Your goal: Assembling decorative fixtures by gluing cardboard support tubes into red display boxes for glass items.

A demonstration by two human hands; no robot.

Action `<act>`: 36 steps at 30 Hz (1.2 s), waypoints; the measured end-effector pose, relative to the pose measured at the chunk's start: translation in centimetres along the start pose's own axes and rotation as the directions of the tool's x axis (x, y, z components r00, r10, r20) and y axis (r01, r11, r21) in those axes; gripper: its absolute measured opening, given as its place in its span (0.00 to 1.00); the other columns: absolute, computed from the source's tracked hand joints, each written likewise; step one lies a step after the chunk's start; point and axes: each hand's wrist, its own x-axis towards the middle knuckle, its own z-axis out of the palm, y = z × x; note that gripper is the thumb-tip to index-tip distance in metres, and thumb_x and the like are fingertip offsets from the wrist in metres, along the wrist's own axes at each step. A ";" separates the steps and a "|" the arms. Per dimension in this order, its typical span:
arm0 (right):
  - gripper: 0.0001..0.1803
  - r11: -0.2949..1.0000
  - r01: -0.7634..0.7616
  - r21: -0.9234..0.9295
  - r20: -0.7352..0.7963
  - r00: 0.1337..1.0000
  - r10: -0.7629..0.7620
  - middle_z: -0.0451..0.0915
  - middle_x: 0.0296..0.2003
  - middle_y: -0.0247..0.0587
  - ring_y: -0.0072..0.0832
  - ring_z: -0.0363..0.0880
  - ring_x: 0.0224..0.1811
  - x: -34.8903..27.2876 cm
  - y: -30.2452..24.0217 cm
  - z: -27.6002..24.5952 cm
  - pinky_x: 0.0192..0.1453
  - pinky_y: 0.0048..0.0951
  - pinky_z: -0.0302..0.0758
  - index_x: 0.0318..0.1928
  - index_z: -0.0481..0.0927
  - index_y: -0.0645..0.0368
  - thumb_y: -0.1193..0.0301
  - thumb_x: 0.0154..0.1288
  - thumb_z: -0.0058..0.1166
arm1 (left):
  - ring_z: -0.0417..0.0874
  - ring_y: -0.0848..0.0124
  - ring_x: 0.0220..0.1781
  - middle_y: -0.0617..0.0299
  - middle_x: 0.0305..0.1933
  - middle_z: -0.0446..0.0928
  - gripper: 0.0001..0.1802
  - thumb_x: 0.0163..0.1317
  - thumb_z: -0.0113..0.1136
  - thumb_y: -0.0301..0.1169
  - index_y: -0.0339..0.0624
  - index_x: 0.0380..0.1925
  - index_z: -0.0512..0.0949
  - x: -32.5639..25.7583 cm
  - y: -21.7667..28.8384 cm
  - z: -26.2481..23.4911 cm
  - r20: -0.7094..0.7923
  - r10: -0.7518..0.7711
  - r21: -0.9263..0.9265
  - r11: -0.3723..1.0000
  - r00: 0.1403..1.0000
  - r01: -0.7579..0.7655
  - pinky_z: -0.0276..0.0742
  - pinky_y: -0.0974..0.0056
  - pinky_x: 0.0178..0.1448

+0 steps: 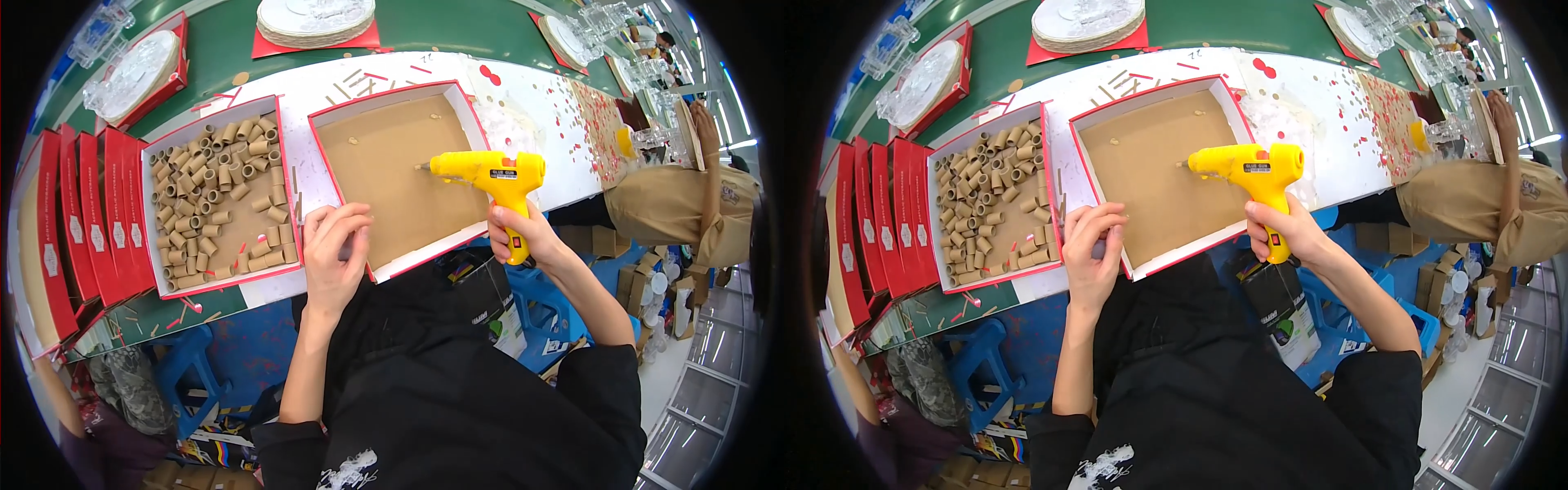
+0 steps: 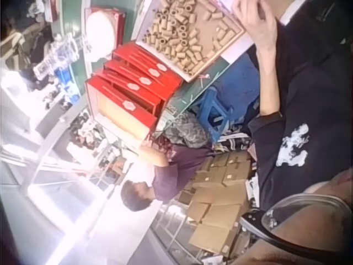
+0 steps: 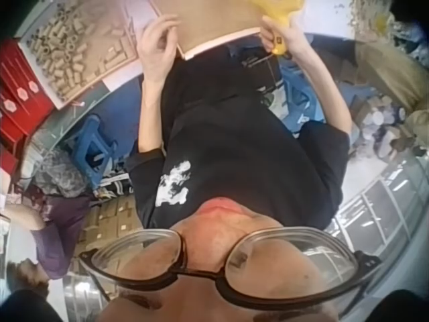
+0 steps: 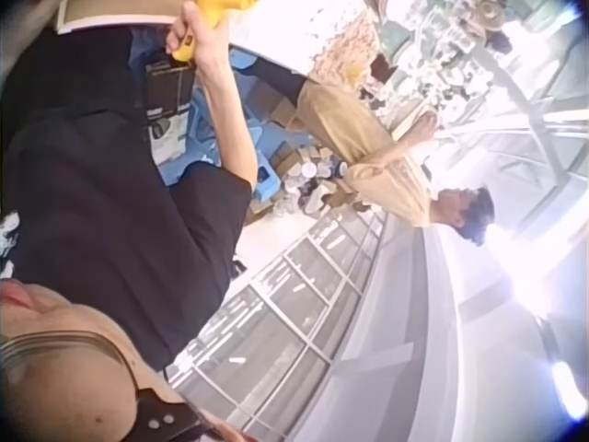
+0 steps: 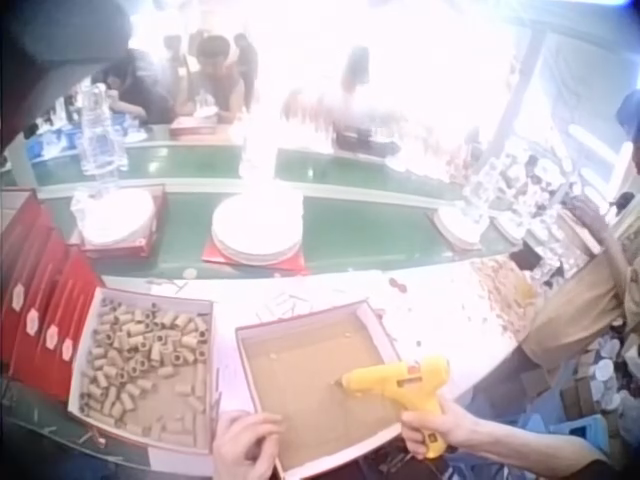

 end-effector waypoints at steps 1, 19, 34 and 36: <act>0.13 1.000 0.007 0.015 0.016 1.000 -0.008 0.67 0.18 0.32 0.21 0.71 0.15 0.0 0.0 -0.1 0.22 0.23 0.73 0.33 0.67 0.56 0.61 0.68 0.51 | 0.74 0.64 0.42 0.59 0.42 0.81 0.05 0.55 0.58 0.17 0.36 0.31 0.79 0.0 0.0 0.0 0.001 0.001 0.001 1.000 1.000 -0.001 0.74 0.66 0.40; 0.24 0.994 0.045 0.104 0.222 0.973 -0.067 0.78 0.37 0.47 0.42 0.80 0.49 -3.5 0.6 1.3 0.57 0.40 0.77 0.49 0.71 0.64 0.59 0.59 0.58 | 0.73 0.62 0.41 0.63 0.42 0.81 0.06 0.53 0.61 0.19 0.39 0.32 0.79 -0.2 -0.2 0.2 -0.016 -0.032 -0.019 0.999 0.999 0.032 0.70 0.62 0.47; 0.14 0.973 -0.172 0.154 0.305 0.945 0.119 0.68 0.22 0.33 0.24 0.71 0.25 -3.0 3.4 2.1 0.30 0.26 0.73 0.35 0.69 0.57 0.63 0.61 0.59 | 0.73 0.65 0.42 0.60 0.42 0.81 0.05 0.55 0.59 0.18 0.37 0.32 0.80 -0.3 -0.4 0.0 -0.015 0.019 0.006 1.000 1.000 -0.019 0.73 0.65 0.44; 0.14 0.969 -0.193 0.155 0.295 0.945 0.141 0.68 0.21 0.33 0.24 0.71 0.24 -2.8 3.5 1.9 0.29 0.26 0.73 0.36 0.69 0.57 0.64 0.61 0.59 | 0.73 0.65 0.42 0.60 0.42 0.81 0.05 0.55 0.59 0.18 0.37 0.32 0.80 -0.3 -0.7 0.2 -0.013 0.015 -0.002 1.000 1.000 -0.015 0.73 0.65 0.44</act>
